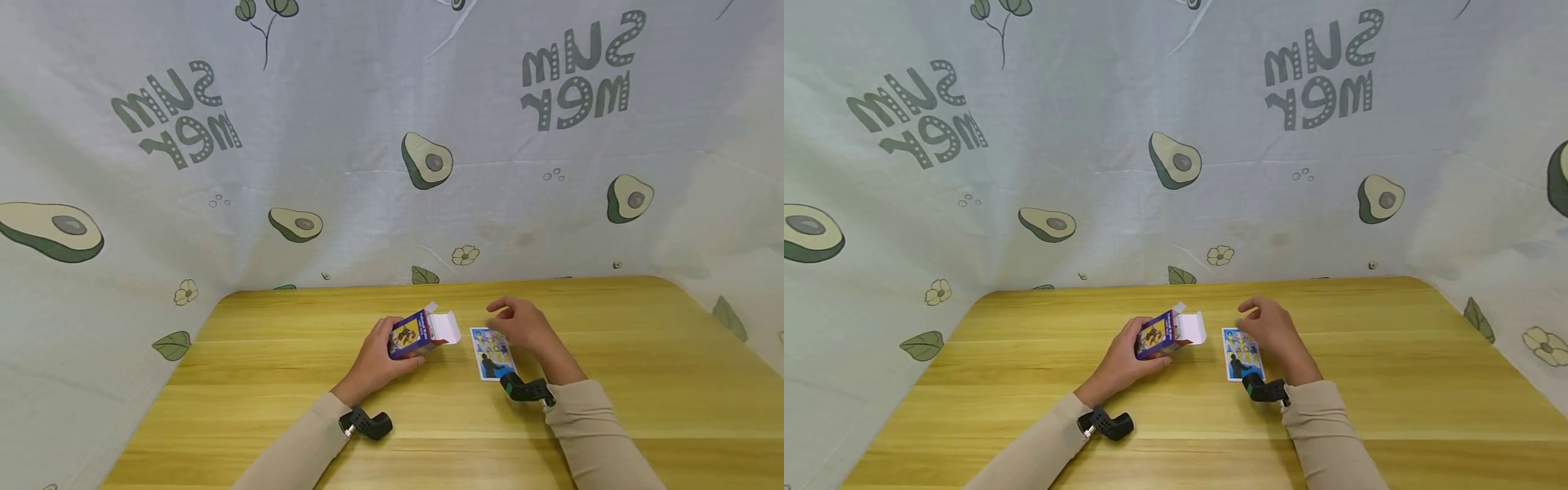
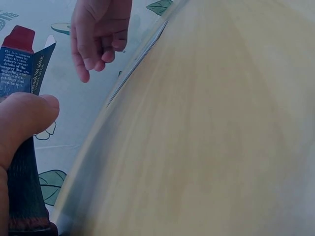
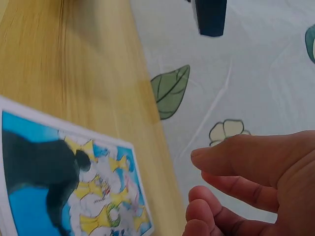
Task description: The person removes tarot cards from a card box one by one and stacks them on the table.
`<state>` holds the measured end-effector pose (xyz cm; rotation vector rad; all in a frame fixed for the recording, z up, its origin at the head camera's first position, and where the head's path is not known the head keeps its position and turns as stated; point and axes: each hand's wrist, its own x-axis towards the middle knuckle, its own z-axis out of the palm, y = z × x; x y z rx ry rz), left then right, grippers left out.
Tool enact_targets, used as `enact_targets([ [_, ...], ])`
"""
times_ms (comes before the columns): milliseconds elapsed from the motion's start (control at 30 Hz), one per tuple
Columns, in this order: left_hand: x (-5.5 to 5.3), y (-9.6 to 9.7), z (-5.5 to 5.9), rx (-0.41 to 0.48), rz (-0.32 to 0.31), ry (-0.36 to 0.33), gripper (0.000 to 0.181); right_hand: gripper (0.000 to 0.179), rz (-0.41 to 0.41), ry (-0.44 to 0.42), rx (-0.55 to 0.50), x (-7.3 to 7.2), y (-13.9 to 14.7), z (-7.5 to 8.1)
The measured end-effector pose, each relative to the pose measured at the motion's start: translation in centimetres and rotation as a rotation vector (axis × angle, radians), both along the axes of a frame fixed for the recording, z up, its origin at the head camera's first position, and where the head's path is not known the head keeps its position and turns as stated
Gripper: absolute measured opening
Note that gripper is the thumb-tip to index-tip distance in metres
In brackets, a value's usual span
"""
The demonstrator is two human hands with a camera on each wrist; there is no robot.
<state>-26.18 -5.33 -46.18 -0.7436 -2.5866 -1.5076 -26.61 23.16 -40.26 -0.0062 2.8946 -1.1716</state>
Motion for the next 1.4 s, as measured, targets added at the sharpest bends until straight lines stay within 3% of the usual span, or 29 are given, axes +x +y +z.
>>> enact_targets([
  [600,0.0,0.3,0.0,-0.014,0.008,-0.001,0.072,0.029,0.08,0.114,-0.135,1.0,-2.7,2.4],
  [1000,0.0,0.0,-0.1,-0.012,0.013,0.005,0.071,0.027,0.11,0.099,-0.231,0.7,-3.9,2.8],
  [1400,-0.1,0.1,-0.1,-0.022,0.019,0.019,0.071,0.024,0.141,0.1,-0.248,0.7,-4.9,3.2],
])
